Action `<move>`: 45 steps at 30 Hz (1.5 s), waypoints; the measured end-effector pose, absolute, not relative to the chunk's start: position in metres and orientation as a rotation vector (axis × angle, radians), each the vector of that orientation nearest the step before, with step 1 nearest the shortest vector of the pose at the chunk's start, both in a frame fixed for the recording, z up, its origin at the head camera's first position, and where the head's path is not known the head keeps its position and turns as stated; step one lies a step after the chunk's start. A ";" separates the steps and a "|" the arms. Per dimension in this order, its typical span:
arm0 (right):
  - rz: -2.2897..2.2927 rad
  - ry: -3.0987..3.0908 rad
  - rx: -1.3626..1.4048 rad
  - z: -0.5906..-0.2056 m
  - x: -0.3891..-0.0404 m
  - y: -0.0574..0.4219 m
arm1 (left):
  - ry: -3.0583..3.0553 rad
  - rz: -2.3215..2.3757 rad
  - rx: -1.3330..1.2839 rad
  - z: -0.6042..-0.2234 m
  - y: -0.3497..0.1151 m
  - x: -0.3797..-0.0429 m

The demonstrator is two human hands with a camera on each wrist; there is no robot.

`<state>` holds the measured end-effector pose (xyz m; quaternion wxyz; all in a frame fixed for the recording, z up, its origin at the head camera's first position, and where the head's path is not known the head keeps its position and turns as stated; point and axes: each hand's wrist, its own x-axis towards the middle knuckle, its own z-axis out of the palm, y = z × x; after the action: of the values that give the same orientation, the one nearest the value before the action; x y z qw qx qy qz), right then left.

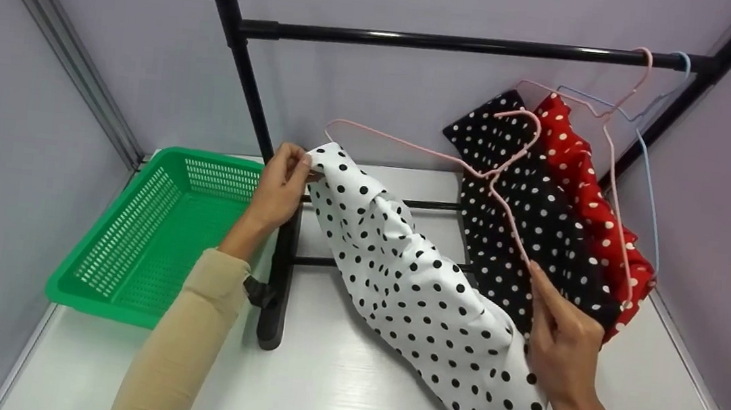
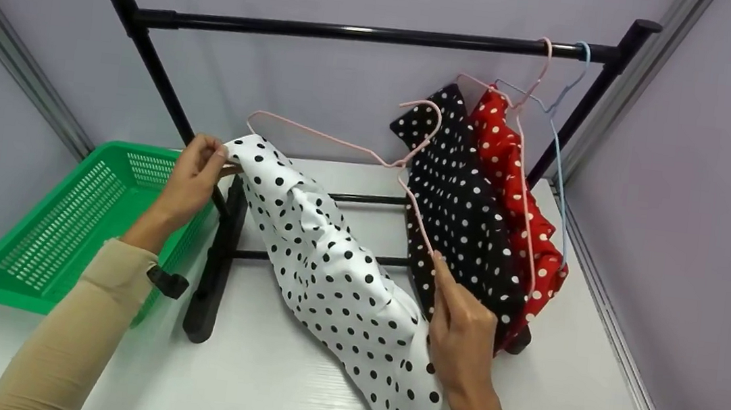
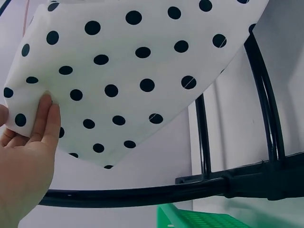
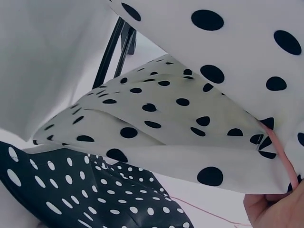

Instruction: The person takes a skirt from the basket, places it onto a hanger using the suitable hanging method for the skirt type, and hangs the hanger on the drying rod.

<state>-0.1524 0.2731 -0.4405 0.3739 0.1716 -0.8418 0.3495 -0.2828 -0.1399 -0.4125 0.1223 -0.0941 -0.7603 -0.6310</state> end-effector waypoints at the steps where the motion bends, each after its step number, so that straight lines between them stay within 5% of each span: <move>1: 0.894 -2.152 0.441 -0.441 -0.152 0.273 | -2.238 -1.816 -0.266 -0.413 -0.141 -0.281; 12: 0.822 -1.882 0.642 -0.430 -0.153 0.275 | -2.700 -1.045 -0.039 -0.407 -0.151 -0.271; 21: 0.774 -1.714 0.674 -0.414 -0.155 0.278 | -2.476 -1.575 -0.387 -0.384 -0.152 -0.270; 32: 0.801 -1.679 0.640 -0.406 -0.168 0.272 | -2.105 -1.281 -0.410 -0.369 -0.151 -0.267; 45: 0.835 -1.672 0.679 -0.410 -0.186 0.260 | -2.192 -1.207 -0.722 -0.347 -0.183 -0.248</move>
<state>-0.1859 0.2599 -0.4105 0.5450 0.2861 -0.7050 0.3521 -0.2479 -0.1830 -0.3474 0.2653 -0.2672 -0.8116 -0.4467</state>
